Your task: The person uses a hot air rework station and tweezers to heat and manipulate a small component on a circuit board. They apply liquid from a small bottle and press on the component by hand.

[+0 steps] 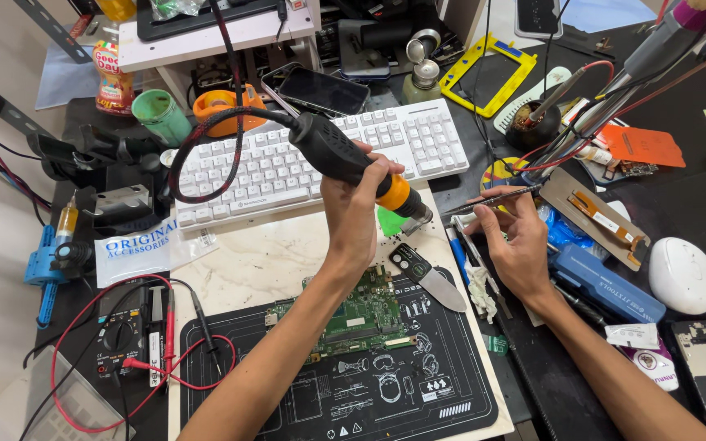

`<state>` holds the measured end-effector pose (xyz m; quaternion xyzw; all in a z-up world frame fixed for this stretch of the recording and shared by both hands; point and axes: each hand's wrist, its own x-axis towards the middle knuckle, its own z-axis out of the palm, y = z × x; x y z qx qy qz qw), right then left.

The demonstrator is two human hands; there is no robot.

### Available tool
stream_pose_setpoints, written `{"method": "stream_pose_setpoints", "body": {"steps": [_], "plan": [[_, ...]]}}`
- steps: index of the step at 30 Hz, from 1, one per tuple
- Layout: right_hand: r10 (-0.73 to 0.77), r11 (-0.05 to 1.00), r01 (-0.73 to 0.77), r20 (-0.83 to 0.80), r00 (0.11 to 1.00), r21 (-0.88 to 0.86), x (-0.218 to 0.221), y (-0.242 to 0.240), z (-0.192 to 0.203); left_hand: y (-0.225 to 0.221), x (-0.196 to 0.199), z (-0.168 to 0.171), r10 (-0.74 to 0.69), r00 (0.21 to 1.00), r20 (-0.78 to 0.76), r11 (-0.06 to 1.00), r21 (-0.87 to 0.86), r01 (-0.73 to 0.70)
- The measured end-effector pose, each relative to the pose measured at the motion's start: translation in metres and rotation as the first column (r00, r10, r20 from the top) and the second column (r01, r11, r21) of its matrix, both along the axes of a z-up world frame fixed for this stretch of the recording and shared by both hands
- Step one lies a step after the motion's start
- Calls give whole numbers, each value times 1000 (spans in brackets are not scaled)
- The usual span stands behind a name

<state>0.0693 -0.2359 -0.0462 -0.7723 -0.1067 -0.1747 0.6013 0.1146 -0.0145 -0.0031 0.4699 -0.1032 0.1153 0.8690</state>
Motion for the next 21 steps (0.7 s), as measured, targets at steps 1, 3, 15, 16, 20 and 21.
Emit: {"method": "stream_pose_setpoints", "body": {"steps": [1,3,15,16,20,21], "plan": [[1,1000,-1,-2,1000,1,0,0,0,0,0,0,-5,1000,-5,1000,-6,5],[2,1000,-2,-5,1000,1,0,0,0,-1,0,1,-16,1000,-13,1000,-18,16],[-3,1000,3,-3,1000,-2,0,0,0,-4,-3,1,-34,999,-12,999,33,34],[-7,1000,7,-8,1000,-3,-1,1,0,-4,-3,0,-35,999,-11,999,32,35],[-12,1000,11,-13,1000,-11,-1,1,0,-4,-2,-2,-38,999,-3,999,32,38],[-10,1000,10,-12,1000,-13,-1,0,0,-4,-2,-2,-38,999,-1,999,34,38]]}}
